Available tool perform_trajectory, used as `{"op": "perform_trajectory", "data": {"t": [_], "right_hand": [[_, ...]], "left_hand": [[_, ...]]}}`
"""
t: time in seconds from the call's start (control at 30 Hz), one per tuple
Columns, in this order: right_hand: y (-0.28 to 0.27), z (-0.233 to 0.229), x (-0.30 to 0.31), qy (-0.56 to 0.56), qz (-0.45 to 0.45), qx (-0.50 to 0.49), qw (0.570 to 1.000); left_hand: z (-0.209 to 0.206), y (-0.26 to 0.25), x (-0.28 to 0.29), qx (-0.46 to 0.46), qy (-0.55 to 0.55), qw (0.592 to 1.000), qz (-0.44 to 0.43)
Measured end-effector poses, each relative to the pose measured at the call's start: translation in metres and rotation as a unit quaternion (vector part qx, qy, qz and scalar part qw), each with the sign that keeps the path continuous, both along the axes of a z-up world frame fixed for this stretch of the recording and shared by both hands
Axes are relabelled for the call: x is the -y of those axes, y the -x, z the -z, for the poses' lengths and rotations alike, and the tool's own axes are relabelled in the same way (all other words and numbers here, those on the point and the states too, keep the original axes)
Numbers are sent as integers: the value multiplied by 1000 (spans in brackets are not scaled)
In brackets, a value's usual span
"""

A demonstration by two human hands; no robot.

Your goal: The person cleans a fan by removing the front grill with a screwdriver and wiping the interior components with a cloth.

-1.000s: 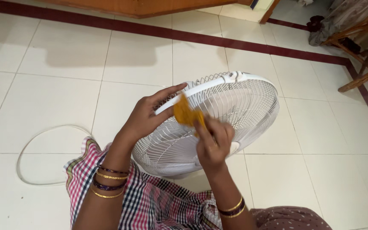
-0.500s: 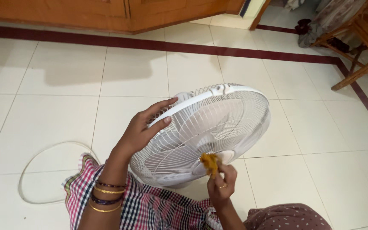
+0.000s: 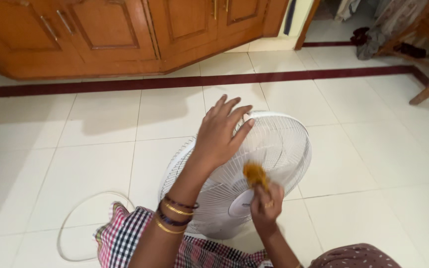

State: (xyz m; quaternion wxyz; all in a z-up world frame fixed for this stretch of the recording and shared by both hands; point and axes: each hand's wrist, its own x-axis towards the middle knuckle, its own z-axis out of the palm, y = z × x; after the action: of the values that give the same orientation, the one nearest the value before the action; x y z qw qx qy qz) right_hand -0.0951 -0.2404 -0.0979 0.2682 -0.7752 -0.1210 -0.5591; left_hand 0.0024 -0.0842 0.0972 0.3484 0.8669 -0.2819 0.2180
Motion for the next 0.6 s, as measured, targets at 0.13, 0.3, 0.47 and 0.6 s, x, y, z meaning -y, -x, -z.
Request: {"op": "perform_trajectory", "data": {"t": [0.13, 0.3, 0.47, 0.6], "right_hand": [[17, 40, 0, -37, -5, -23, 999], [-45, -62, 8, -85, 47, -4, 995], [-77, -145, 2, -15, 6, -93, 996], [-35, -66, 10, -66, 3, -53, 996]], "left_hand": [[-5, -2, 18, -4, -58, 998, -38], [-7, 14, 11, 1, -13, 1000, -21], [-13, 18, 4, -7, 6, 1000, -26], [-17, 22, 2, -20, 3, 1000, 8]]}}
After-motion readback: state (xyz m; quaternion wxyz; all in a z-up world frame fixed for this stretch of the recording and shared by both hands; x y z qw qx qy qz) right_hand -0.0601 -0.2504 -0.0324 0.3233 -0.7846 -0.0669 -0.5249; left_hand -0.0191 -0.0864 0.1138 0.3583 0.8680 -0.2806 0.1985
